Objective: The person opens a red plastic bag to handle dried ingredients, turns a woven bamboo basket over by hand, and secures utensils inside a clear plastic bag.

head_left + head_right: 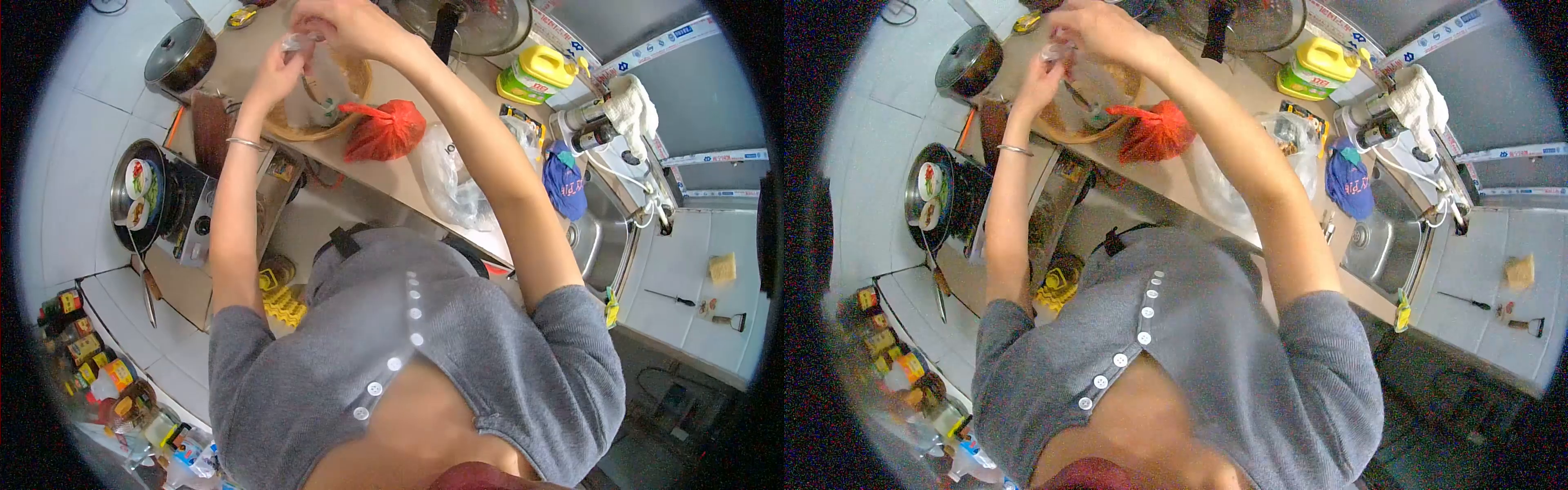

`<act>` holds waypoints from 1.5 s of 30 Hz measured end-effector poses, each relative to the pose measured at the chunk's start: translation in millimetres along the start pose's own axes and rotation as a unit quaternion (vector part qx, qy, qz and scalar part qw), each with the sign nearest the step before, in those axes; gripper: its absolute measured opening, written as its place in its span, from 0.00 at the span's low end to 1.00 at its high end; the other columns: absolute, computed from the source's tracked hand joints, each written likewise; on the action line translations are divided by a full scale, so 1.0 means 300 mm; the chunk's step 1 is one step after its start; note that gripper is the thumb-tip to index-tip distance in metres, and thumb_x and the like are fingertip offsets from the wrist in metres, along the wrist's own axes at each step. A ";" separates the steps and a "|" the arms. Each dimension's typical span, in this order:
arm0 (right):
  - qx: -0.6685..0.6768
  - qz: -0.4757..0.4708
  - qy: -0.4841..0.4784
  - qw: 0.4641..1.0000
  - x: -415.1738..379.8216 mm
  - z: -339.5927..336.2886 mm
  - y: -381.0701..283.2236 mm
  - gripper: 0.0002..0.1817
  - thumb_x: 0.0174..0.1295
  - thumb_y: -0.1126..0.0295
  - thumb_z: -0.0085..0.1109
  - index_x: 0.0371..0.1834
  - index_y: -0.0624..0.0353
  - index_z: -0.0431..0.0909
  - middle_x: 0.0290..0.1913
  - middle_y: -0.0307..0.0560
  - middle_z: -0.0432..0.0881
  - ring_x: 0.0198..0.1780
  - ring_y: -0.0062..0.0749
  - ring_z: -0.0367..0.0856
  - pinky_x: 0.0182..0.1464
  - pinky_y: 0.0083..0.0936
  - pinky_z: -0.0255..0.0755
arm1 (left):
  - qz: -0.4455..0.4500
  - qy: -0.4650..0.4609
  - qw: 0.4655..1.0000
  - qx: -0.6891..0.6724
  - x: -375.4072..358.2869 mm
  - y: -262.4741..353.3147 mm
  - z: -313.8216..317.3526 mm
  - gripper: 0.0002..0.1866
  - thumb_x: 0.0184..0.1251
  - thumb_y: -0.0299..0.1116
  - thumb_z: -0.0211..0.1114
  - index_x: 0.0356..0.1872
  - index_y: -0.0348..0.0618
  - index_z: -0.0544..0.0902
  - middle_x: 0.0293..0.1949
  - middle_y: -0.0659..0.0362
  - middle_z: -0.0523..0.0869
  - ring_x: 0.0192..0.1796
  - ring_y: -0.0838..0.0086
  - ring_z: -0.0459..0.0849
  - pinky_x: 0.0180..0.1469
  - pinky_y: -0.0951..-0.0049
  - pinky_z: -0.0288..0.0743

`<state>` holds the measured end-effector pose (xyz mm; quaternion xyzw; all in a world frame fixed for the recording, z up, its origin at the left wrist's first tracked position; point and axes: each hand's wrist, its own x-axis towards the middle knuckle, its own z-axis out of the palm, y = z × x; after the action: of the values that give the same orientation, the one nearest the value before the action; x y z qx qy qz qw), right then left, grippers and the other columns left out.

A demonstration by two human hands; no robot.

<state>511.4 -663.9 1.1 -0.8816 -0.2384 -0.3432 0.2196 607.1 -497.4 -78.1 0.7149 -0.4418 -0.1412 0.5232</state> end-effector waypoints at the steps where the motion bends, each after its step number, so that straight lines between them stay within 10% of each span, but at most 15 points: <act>1: -0.003 0.005 0.002 1.000 -0.004 0.017 0.016 0.14 0.65 0.74 0.53 0.53 0.50 0.77 0.42 0.42 0.79 0.34 0.38 0.76 0.36 0.33 0.72 | 0.049 0.004 0.998 -0.026 0.006 -0.042 -0.006 0.10 0.73 0.34 0.54 0.47 0.40 0.76 0.37 0.63 0.79 0.37 0.80 0.78 0.37 0.75 0.75; 6: 0.077 0.044 -0.039 0.995 -0.043 0.040 0.004 0.17 0.52 0.74 0.60 0.46 0.56 0.74 0.40 0.49 0.83 0.45 0.45 0.83 0.46 0.36 0.76 | 0.073 0.096 0.992 0.046 -0.007 -0.041 0.037 0.16 0.77 0.43 0.48 0.48 0.41 0.76 0.38 0.66 0.78 0.37 0.84 0.74 0.39 0.76 0.76; 8: 0.048 0.074 -0.020 0.996 -0.043 0.080 0.008 0.15 0.51 0.69 0.62 0.43 0.56 0.75 0.39 0.50 0.83 0.44 0.48 0.82 0.45 0.40 0.76 | -0.071 0.080 0.994 0.019 -0.025 -0.069 0.018 0.20 0.77 0.45 0.46 0.54 0.40 0.74 0.40 0.63 0.79 0.37 0.83 0.75 0.36 0.78 0.77; 18: 0.003 0.148 0.092 0.985 -0.060 0.219 0.031 0.12 0.48 0.67 0.62 0.35 0.61 0.78 0.35 0.57 0.83 0.41 0.53 0.83 0.42 0.45 0.76 | 0.206 0.238 0.865 0.392 0.022 -0.071 0.038 0.19 0.77 0.42 0.43 0.52 0.36 0.73 0.51 0.48 0.77 0.56 0.55 0.74 0.57 0.60 0.65; 22: 0.025 0.204 0.090 0.975 -0.082 0.210 0.016 0.11 0.49 0.69 0.61 0.33 0.64 0.78 0.35 0.56 0.81 0.41 0.54 0.81 0.43 0.42 0.75 | 0.159 0.229 0.822 0.496 0.026 -0.059 0.030 0.16 0.74 0.38 0.49 0.48 0.37 0.78 0.51 0.50 0.80 0.56 0.56 0.76 0.55 0.58 0.67; 31: 0.106 0.280 0.183 0.936 -0.116 0.340 0.097 0.12 0.52 0.61 0.62 0.32 0.58 0.81 0.35 0.54 0.82 0.39 0.51 0.81 0.43 0.43 0.75 | 0.206 0.155 0.927 0.274 0.090 -0.117 -0.041 0.16 0.74 0.40 0.53 0.44 0.36 0.81 0.42 0.50 0.84 0.45 0.61 0.82 0.49 0.65 0.73; 34: 0.202 0.380 0.108 0.896 -0.132 0.230 0.066 0.15 0.56 0.57 0.62 0.36 0.58 0.83 0.36 0.53 0.84 0.40 0.42 0.83 0.42 0.36 0.75 | 0.082 0.063 0.982 0.156 0.081 -0.037 -0.030 0.16 0.75 0.39 0.51 0.48 0.37 0.80 0.45 0.57 0.83 0.49 0.72 0.79 0.55 0.71 0.71; 38: 0.237 0.277 0.075 0.928 -0.157 0.251 0.182 0.09 0.61 0.62 0.64 0.34 0.56 0.80 0.29 0.35 0.81 0.34 0.15 0.76 0.35 0.18 0.71 | 0.067 0.028 0.997 0.036 0.103 -0.028 -0.022 0.15 0.75 0.41 0.52 0.51 0.42 0.79 0.32 0.68 0.79 0.30 0.87 0.72 0.30 0.84 0.67; 39: 0.151 0.252 0.100 0.951 -0.156 0.275 0.210 0.14 0.55 0.54 0.65 0.35 0.53 0.82 0.30 0.44 0.85 0.32 0.31 0.83 0.37 0.28 0.76 | 0.032 0.030 0.999 -0.028 0.107 -0.069 -0.020 0.16 0.74 0.42 0.54 0.50 0.42 0.80 0.28 0.69 0.78 0.26 0.88 0.70 0.26 0.84 0.64; 45: 0.215 0.294 0.059 0.930 -0.161 0.232 0.187 0.13 0.55 0.57 0.67 0.34 0.54 0.82 0.26 0.39 0.82 0.29 0.21 0.78 0.36 0.22 0.73 | -0.009 0.047 0.999 -0.016 0.097 -0.062 -0.018 0.17 0.70 0.46 0.59 0.45 0.42 0.83 0.23 0.70 0.76 0.22 0.88 0.68 0.23 0.84 0.61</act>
<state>546.9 -683.0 -92.3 -0.8221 -0.0234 -0.2555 0.5083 636.3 -515.6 -84.4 0.7163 -0.4081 -0.1192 0.5533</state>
